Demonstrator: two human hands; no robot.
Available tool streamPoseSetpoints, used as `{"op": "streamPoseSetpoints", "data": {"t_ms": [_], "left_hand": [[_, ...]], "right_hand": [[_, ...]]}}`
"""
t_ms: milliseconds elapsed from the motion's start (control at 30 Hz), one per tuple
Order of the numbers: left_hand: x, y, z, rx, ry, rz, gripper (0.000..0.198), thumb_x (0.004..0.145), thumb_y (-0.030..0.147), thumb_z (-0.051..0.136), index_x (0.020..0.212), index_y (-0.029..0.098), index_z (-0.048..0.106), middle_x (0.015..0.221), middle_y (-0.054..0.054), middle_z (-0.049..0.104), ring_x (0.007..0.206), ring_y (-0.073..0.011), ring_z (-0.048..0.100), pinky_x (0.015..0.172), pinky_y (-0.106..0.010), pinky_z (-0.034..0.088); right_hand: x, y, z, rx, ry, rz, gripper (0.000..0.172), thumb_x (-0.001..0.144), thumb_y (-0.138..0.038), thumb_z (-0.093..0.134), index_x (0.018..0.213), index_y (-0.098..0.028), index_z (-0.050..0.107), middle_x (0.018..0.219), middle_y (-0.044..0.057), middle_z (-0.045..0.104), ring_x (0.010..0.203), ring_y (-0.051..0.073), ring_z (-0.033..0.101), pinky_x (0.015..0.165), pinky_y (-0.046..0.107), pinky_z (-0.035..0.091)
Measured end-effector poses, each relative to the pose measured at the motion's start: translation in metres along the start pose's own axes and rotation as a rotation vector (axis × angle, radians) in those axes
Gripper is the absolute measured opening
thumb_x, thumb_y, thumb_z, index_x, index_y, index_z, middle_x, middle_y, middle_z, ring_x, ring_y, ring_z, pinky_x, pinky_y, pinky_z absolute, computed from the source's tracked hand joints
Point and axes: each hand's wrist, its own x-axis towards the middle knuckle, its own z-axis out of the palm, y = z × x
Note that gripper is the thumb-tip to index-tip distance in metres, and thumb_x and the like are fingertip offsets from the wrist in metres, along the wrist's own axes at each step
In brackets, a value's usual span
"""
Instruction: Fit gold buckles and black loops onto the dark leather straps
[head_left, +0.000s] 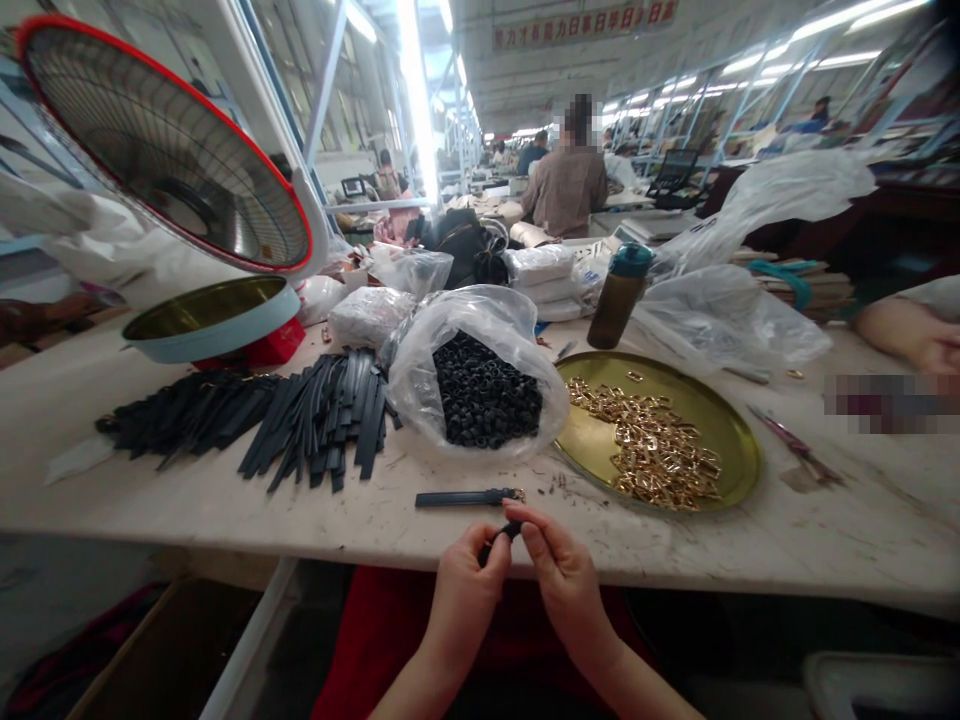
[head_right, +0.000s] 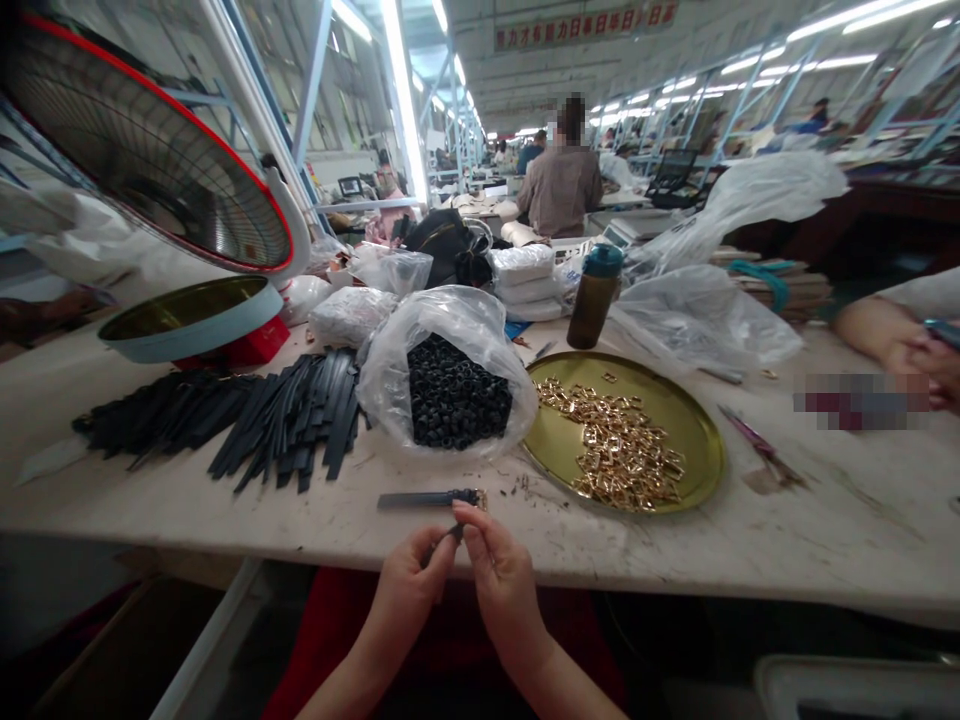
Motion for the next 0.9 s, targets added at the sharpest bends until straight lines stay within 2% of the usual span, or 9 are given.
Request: {"op": "streamPoseSetpoints", "data": {"t_ms": [133, 333, 433, 500, 567, 633, 700, 800, 900], "left_hand": [[-0.004, 0.003, 0.003, -0.105, -0.041, -0.062, 0.025, 0.079, 0.039, 0.044, 0.064, 0.019, 0.047, 0.042, 0.01, 0.031, 0.038, -0.0079, 0.03, 0.039, -0.019, 0.024], [-0.01, 0.002, 0.004, -0.045, 0.0, -0.004, 0.026, 0.082, 0.037, 0.042, 0.073, 0.016, 0.054, 0.048, 0.007, 0.041, 0.044, -0.0093, 0.038, 0.044, -0.021, 0.03], [-0.012, 0.003, 0.0, -0.025, -0.058, 0.101, 0.021, 0.084, 0.029, 0.041, 0.092, 0.016, 0.056, 0.074, -0.001, 0.06, 0.068, -0.0143, 0.055, 0.064, -0.024, 0.041], [-0.012, 0.003, -0.003, -0.055, -0.086, 0.178, 0.027, 0.082, 0.019, 0.041, 0.107, 0.017, 0.051, 0.099, -0.005, 0.061, 0.09, -0.0166, 0.056, 0.081, -0.028, 0.04], [-0.012, 0.002, -0.005, -0.09, -0.105, 0.181, 0.034, 0.08, 0.013, 0.04, 0.113, 0.018, 0.045, 0.108, -0.007, 0.059, 0.096, -0.0173, 0.054, 0.086, -0.03, 0.039], [-0.01, 0.0, -0.005, -0.115, -0.115, 0.129, 0.035, 0.079, 0.013, 0.039, 0.114, 0.017, 0.042, 0.105, -0.008, 0.059, 0.09, -0.0169, 0.056, 0.081, -0.03, 0.041], [-0.008, -0.002, -0.005, -0.148, -0.137, 0.065, 0.034, 0.079, 0.015, 0.039, 0.113, 0.016, 0.04, 0.093, -0.007, 0.061, 0.075, -0.0148, 0.056, 0.068, -0.028, 0.044], [-0.005, 0.0, -0.007, -0.224, -0.219, 0.004, 0.032, 0.081, 0.022, 0.04, 0.112, 0.015, 0.037, 0.073, -0.001, 0.057, 0.056, -0.0114, 0.049, 0.052, -0.023, 0.04], [-0.005, 0.004, -0.011, -0.24, -0.302, -0.016, 0.034, 0.082, 0.028, 0.043, 0.112, 0.013, 0.037, 0.065, 0.002, 0.054, 0.051, -0.0098, 0.046, 0.049, -0.022, 0.038]], "right_hand": [[0.003, -0.01, 0.001, 0.208, 0.037, 0.169, 0.032, 0.07, -0.044, 0.066, 0.093, -0.021, 0.064, 0.095, 0.006, 0.07, 0.092, 0.023, 0.062, 0.09, 0.042, 0.043], [-0.008, -0.004, 0.013, 0.44, 0.074, 0.302, 0.042, 0.063, -0.039, 0.074, 0.099, -0.023, 0.061, 0.099, 0.004, 0.068, 0.096, 0.021, 0.06, 0.091, 0.038, 0.041], [-0.007, -0.005, 0.007, 0.357, 0.028, 0.34, 0.04, 0.065, -0.043, 0.071, 0.097, -0.02, 0.063, 0.096, 0.004, 0.068, 0.093, 0.022, 0.059, 0.09, 0.037, 0.041], [-0.003, -0.008, 0.001, 0.274, -0.03, 0.35, 0.036, 0.066, -0.045, 0.07, 0.088, -0.017, 0.065, 0.088, 0.004, 0.068, 0.087, 0.021, 0.059, 0.088, 0.035, 0.041], [-0.001, -0.01, -0.002, 0.242, -0.073, 0.348, 0.034, 0.065, -0.045, 0.07, 0.083, -0.017, 0.064, 0.081, 0.003, 0.067, 0.082, 0.02, 0.059, 0.083, 0.033, 0.042], [-0.002, -0.01, -0.003, 0.246, -0.107, 0.335, 0.035, 0.064, -0.046, 0.071, 0.081, -0.017, 0.062, 0.078, 0.002, 0.065, 0.076, 0.019, 0.058, 0.076, 0.032, 0.044], [-0.005, -0.008, -0.003, 0.241, -0.137, 0.305, 0.036, 0.065, -0.049, 0.069, 0.081, -0.018, 0.06, 0.075, 0.001, 0.063, 0.072, 0.018, 0.057, 0.07, 0.03, 0.044], [-0.009, -0.003, -0.005, 0.185, -0.114, 0.231, 0.038, 0.076, -0.056, 0.055, 0.075, -0.018, 0.059, 0.071, 0.001, 0.06, 0.071, 0.016, 0.053, 0.07, 0.028, 0.042], [-0.01, -0.001, -0.009, 0.309, -0.168, 0.323, 0.038, 0.082, -0.054, 0.048, 0.071, -0.018, 0.055, 0.065, 0.0, 0.057, 0.066, 0.015, 0.051, 0.068, 0.029, 0.041]]}}
